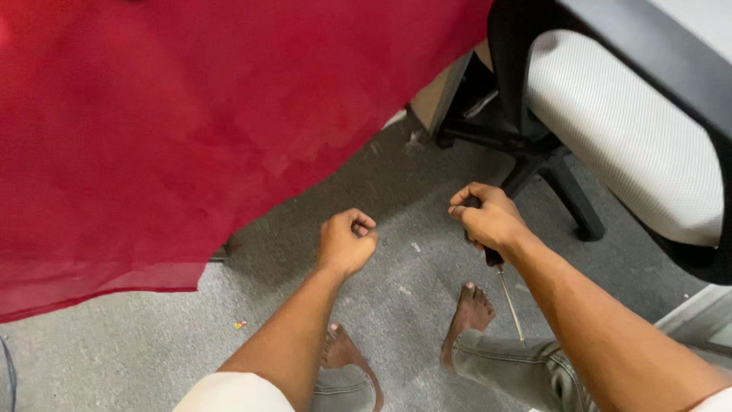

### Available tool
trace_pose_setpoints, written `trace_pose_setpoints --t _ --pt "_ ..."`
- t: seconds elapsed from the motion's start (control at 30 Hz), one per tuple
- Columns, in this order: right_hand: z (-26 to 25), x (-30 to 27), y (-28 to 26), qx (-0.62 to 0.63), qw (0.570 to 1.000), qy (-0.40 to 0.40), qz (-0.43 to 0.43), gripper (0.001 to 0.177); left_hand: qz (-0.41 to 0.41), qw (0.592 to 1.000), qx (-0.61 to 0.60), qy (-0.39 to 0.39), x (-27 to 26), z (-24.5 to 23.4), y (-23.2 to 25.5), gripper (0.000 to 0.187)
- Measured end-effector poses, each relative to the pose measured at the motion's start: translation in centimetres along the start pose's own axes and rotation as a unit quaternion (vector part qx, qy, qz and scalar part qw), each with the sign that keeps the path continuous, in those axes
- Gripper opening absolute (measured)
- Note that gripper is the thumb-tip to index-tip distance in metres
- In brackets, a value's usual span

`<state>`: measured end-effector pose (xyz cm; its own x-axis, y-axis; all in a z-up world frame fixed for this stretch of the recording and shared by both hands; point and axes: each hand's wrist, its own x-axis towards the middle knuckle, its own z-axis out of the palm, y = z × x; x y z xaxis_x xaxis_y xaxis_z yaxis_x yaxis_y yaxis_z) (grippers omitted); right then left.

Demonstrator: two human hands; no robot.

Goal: The person uses a screwdriver to remove screws from the backrest of an office chair, detaches the backrest, then removes the seat from the base and detaches the base from the gas lift. The parts are placed on a nearby table.

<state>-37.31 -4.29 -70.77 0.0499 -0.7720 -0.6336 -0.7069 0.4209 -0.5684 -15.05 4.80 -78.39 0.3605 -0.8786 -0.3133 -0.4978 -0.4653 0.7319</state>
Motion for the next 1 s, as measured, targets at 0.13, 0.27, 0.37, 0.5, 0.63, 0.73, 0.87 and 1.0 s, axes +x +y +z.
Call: trace_pose_setpoints --t 0.13,0.27,0.37,0.5,0.63,0.73,0.87,1.0 --pt "1.9 1.5 2.2 0.005 0.999 -0.02 0.024 0.016 -0.044 0.998 0.006 -0.04 -0.2 2.7 -2.7 0.019" --pt "3.2 3.3 3.5 0.022 1.0 -0.017 0.011 0.016 -0.036 0.997 0.019 -0.061 0.7 5.0 -4.9 0.02" --pt "4.0 5.6 4.5 0.027 1.0 -0.013 0.001 0.016 -0.037 0.997 0.024 -0.067 1.9 6.8 -6.5 0.022" --pt "4.9 9.4 5.1 0.046 0.999 -0.013 0.015 0.016 -0.047 0.996 0.022 -0.078 5.0 9.2 -8.3 0.023" --pt "6.7 14.0 6.0 0.043 0.999 0.009 0.0 0.017 -0.01 0.995 0.06 -0.076 8.5 11.5 -10.5 0.03" --pt "8.1 17.2 7.1 0.057 0.998 0.014 -0.021 0.019 -0.022 0.994 0.062 -0.083 10.5 13.1 -12.0 0.036" --pt "10.7 20.9 9.1 0.053 0.998 0.019 -0.033 0.022 -0.087 0.99 0.047 -0.095 12.6 15.2 -15.0 0.044" --pt "13.1 23.5 11.8 0.055 0.998 0.012 -0.018 0.023 -0.083 0.994 0.055 -0.041 14.1 17.4 -19.0 0.032"
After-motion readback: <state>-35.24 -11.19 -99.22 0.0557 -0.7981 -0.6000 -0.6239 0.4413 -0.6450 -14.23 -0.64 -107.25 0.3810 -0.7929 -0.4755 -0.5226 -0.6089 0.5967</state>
